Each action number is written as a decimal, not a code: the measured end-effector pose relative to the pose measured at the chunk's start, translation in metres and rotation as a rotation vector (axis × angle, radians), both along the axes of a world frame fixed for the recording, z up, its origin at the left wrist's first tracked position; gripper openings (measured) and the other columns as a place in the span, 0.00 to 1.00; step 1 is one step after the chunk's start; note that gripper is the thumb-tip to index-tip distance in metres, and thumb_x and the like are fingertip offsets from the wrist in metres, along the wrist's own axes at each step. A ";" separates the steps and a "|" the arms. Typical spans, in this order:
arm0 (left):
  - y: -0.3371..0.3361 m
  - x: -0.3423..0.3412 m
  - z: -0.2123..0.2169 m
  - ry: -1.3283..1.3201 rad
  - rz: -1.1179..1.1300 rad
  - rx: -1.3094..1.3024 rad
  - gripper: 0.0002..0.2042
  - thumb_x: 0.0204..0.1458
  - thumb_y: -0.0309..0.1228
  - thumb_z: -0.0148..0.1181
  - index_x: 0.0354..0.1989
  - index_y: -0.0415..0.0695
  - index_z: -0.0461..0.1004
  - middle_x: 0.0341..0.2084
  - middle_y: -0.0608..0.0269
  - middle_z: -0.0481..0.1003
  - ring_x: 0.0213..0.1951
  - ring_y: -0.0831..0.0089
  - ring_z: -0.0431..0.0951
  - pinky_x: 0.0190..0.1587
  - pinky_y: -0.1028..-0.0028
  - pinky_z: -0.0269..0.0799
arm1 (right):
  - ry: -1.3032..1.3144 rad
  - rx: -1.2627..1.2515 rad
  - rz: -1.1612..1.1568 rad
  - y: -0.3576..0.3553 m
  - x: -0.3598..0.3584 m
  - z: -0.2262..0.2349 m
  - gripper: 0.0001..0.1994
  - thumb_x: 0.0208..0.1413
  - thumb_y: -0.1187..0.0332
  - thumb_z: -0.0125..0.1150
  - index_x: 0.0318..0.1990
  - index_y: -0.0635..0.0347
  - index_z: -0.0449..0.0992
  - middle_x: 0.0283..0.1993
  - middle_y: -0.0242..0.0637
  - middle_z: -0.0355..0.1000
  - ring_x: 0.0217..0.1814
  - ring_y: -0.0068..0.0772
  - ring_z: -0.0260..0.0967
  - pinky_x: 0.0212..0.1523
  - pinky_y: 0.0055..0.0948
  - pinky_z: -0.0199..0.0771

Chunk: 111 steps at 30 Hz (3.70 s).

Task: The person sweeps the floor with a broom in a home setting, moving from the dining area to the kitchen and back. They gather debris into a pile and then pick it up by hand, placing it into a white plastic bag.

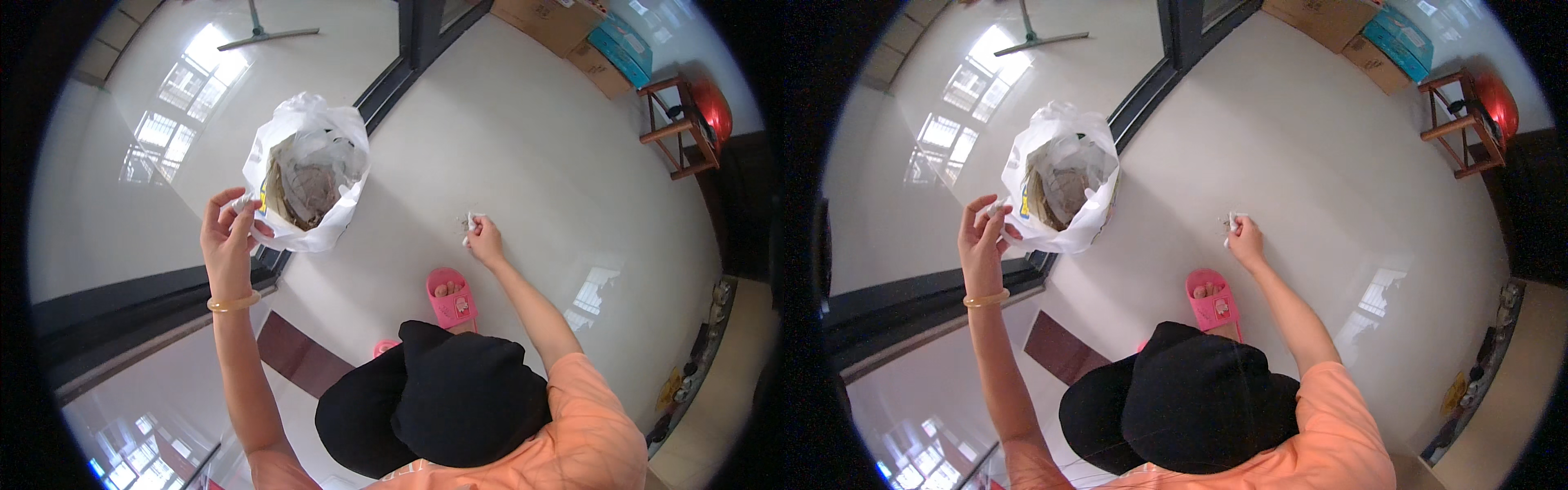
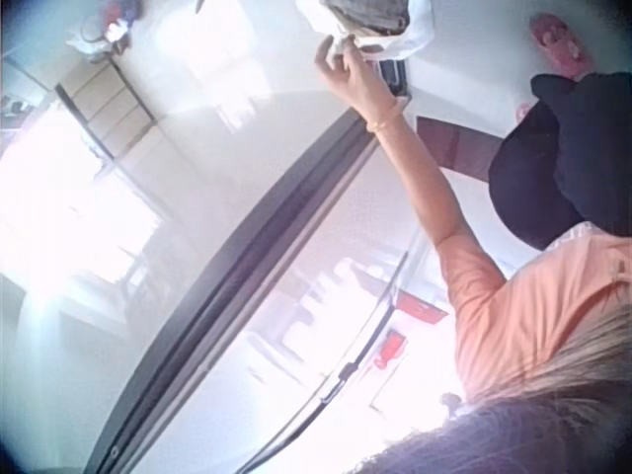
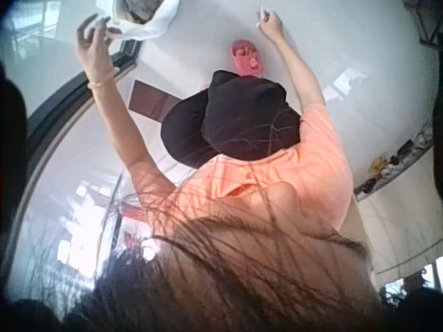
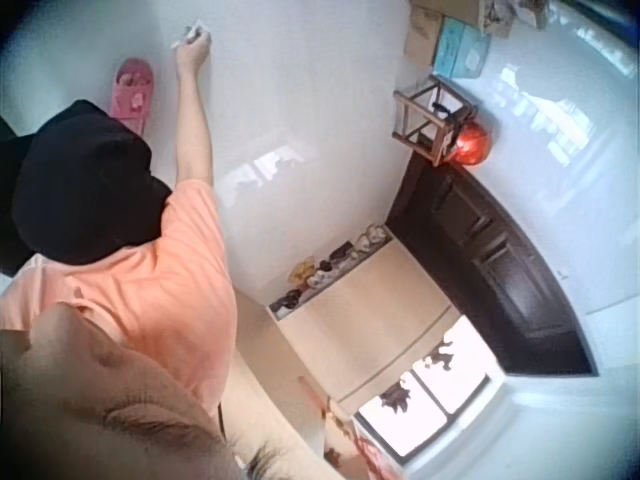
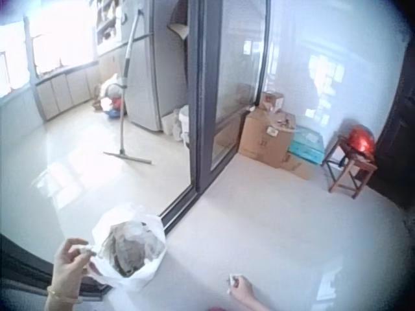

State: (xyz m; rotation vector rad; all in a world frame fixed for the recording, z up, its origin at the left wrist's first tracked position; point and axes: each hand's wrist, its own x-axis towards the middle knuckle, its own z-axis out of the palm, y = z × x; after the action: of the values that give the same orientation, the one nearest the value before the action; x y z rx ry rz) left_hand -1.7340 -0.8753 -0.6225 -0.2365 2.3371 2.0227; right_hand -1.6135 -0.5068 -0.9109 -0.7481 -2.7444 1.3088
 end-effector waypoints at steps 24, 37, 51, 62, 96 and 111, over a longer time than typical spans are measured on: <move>-0.004 0.015 -0.004 0.016 0.171 -0.032 0.11 0.52 0.23 0.52 0.43 0.40 0.66 0.37 0.55 0.72 0.23 0.83 0.70 0.25 0.84 0.68 | 0.072 0.216 0.026 0.059 0.000 0.005 0.13 0.46 0.74 0.50 0.42 0.61 0.67 0.44 0.47 0.62 0.47 0.49 0.62 0.46 0.40 0.64; 0.008 0.022 -0.009 0.010 0.289 -0.101 0.12 0.51 0.21 0.49 0.45 0.39 0.65 0.37 0.57 0.72 0.24 0.83 0.69 0.26 0.85 0.67 | 0.185 0.519 0.057 0.173 -0.103 -0.018 0.21 0.52 0.77 0.44 0.56 0.50 0.66 0.42 0.37 0.62 0.39 0.38 0.64 0.43 0.34 0.65; 0.023 0.021 0.002 0.042 0.342 -0.043 0.12 0.48 0.19 0.50 0.42 0.37 0.67 0.38 0.55 0.72 0.23 0.81 0.71 0.26 0.83 0.67 | 0.239 0.117 0.649 0.056 -0.120 0.029 0.22 0.49 0.82 0.42 0.49 0.50 0.73 0.38 0.40 0.65 0.38 0.39 0.64 0.42 0.31 0.65; 0.014 0.035 0.003 0.037 0.385 -0.002 0.11 0.48 0.19 0.50 0.41 0.37 0.67 0.37 0.56 0.72 0.23 0.81 0.71 0.26 0.83 0.66 | 0.306 0.222 1.285 0.042 -0.095 0.012 0.25 0.38 0.80 0.48 0.47 0.46 0.74 0.37 0.35 0.68 0.41 0.40 0.63 0.45 0.36 0.62; 0.014 0.037 0.005 0.033 0.391 0.031 0.10 0.49 0.19 0.50 0.41 0.36 0.66 0.36 0.56 0.73 0.23 0.80 0.71 0.25 0.83 0.66 | 0.361 0.376 1.363 0.037 -0.150 0.014 0.26 0.38 0.81 0.54 0.47 0.39 0.73 0.37 0.32 0.68 0.40 0.37 0.63 0.43 0.34 0.65; 0.023 0.018 0.002 0.052 0.344 0.077 0.11 0.48 0.19 0.50 0.42 0.37 0.66 0.37 0.54 0.73 0.24 0.80 0.72 0.25 0.83 0.66 | 0.009 0.396 0.022 0.241 0.046 -0.022 0.27 0.48 0.82 0.45 0.59 0.49 0.63 0.43 0.41 0.62 0.43 0.38 0.61 0.47 0.29 0.62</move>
State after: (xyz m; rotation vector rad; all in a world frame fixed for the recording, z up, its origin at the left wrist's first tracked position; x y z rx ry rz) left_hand -1.7157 -0.8523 -0.6210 -0.6298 2.3782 2.2847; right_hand -1.5673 -0.2662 -0.9330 -0.6750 -2.8727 0.7258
